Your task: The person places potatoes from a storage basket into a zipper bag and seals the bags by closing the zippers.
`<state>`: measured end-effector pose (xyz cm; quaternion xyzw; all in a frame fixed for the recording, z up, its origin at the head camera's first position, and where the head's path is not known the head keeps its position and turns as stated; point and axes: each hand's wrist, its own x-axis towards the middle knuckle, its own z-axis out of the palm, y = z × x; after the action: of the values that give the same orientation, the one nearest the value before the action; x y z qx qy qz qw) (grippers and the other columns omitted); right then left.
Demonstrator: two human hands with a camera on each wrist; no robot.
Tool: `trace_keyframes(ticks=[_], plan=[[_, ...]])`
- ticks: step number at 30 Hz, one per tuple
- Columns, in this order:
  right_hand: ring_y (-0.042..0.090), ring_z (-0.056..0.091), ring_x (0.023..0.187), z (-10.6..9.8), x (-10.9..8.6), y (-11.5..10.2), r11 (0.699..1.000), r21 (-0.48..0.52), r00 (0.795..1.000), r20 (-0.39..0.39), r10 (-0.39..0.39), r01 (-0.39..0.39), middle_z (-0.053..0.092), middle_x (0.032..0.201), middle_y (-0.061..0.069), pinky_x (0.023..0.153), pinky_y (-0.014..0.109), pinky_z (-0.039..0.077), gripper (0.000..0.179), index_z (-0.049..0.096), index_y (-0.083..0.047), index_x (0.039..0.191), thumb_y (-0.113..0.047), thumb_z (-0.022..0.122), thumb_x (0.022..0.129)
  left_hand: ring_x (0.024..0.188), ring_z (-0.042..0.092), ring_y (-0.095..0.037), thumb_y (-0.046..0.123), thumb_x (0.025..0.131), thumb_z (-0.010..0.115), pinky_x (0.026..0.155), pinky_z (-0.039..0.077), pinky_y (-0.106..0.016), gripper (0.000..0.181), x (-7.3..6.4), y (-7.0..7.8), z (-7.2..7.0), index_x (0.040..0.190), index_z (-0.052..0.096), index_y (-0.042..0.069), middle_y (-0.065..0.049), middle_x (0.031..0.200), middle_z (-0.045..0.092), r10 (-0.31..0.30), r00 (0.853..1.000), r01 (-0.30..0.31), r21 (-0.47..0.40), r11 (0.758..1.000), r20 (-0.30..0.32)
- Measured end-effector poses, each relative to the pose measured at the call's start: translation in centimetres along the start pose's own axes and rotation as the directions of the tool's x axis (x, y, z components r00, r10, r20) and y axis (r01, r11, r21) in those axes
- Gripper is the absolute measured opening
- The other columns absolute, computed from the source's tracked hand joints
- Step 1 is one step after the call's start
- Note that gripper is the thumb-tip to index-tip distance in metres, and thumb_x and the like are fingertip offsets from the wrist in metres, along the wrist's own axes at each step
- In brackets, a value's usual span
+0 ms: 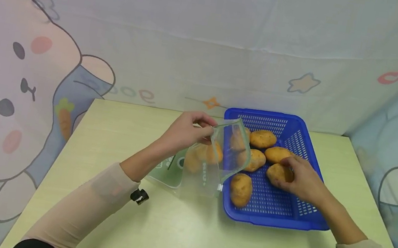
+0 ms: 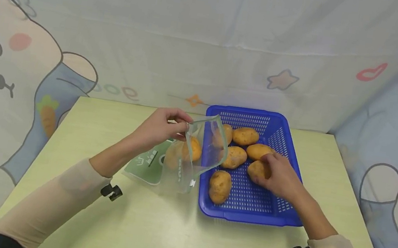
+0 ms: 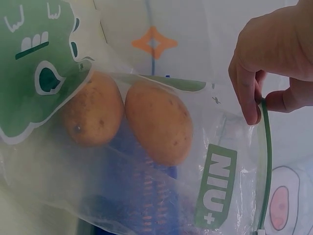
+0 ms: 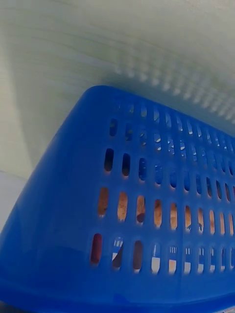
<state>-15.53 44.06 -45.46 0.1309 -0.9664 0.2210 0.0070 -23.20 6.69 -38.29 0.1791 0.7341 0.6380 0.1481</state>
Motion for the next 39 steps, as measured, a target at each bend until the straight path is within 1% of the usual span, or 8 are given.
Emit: trace_keyframes(ticks=[7,13,19,21,25,30,32,39], plan=[[0.048,0.057,0.121,0.5,-0.1,0.0,0.997,-0.058,0.997,0.056,-0.046,0.050,0.065,0.127,0.023,0.105,0.067,0.045,0.052,0.066,0.002,0.126,-0.017,0.091,0.084,0.085,0.075,-0.030,0.005,0.100,0.063,0.083,0.065,-0.036,0.024,0.1,0.0,0.1,0.121,0.069,-0.005,-0.016,0.115,0.069,-0.002,1.000,0.001,0.012,1.000,0.009],[0.042,0.062,0.117,0.4,0.0,-0.4,0.993,-0.076,0.993,0.079,-0.088,0.094,0.065,0.125,0.019,0.102,0.064,0.050,0.050,0.066,0.000,0.126,-0.018,0.090,0.086,0.086,0.074,-0.030,0.005,0.101,0.063,0.084,0.065,-0.036,0.020,0.1,0.0,0.1,0.119,0.070,-0.002,-0.015,0.114,0.069,-0.001,1.000,0.001,0.007,1.000,0.011],[0.030,0.064,0.111,-1.6,0.5,-2.3,0.986,0.117,0.992,0.025,-0.120,0.116,0.067,0.125,0.010,0.093,0.053,0.057,0.053,0.064,-0.005,0.131,-0.022,0.089,0.088,0.088,0.074,-0.030,0.007,0.103,0.064,0.084,0.065,-0.037,0.018,0.1,0.1,0.1,0.118,0.071,0.002,-0.014,0.117,0.068,-0.003,1.000,0.003,0.012,1.000,0.022],[0.029,0.065,0.112,-2.3,0.9,-3.2,0.974,0.178,0.989,0.000,-0.145,0.143,0.068,0.124,0.009,0.091,0.051,0.059,0.053,0.064,-0.005,0.133,-0.021,0.089,0.089,0.088,0.074,-0.031,0.007,0.102,0.064,0.084,0.065,-0.037,0.019,0.1,0.1,0.1,0.119,0.071,0.001,-0.014,0.117,0.068,-0.002,1.000,0.002,0.012,1.000,0.022],[0.027,0.066,0.115,-3.5,1.6,-5.6,0.948,0.263,0.984,-0.060,-0.167,0.177,0.067,0.126,0.006,0.094,0.047,0.060,0.052,0.064,-0.007,0.134,-0.019,0.088,0.090,0.088,0.074,-0.030,0.006,0.102,0.064,0.083,0.065,-0.037,0.020,0.0,0.1,0.1,0.120,0.071,0.000,-0.015,0.116,0.069,-0.006,1.000,0.006,0.009,1.000,0.012],[0.023,0.065,0.117,-4.0,2.5,-8.6,0.900,0.379,0.975,-0.134,-0.179,0.218,0.065,0.131,0.002,0.096,0.027,0.058,0.051,0.065,-0.013,0.136,-0.016,0.087,0.090,0.089,0.074,-0.030,0.006,0.102,0.064,0.084,0.065,-0.037,0.021,0.0,0.1,0.2,0.120,0.071,-0.001,-0.015,0.116,0.070,-0.001,1.000,0.001,0.000,1.000,0.006],[0.024,0.065,0.118,-3.8,3.0,-9.7,0.882,0.400,0.967,-0.152,-0.205,0.250,0.066,0.132,0.002,0.095,0.022,0.057,0.051,0.065,-0.013,0.136,-0.014,0.087,0.090,0.089,0.074,-0.030,0.007,0.102,0.064,0.084,0.065,-0.037,0.022,0.0,0.2,0.2,0.121,0.070,-0.002,-0.017,0.118,0.070,0.005,1.000,-0.005,0.002,1.000,0.013],[0.023,0.065,0.119,-2.2,4.9,-12.1,0.853,0.413,0.947,-0.147,-0.285,0.320,0.065,0.131,0.002,0.098,0.044,0.060,0.053,0.065,-0.013,0.137,-0.017,0.088,0.090,0.091,0.074,-0.030,0.010,0.102,0.065,0.084,0.065,-0.037,0.024,-0.1,0.4,0.3,0.122,0.071,-0.001,-0.016,0.119,0.069,0.009,1.000,-0.010,0.015,1.000,0.017]])
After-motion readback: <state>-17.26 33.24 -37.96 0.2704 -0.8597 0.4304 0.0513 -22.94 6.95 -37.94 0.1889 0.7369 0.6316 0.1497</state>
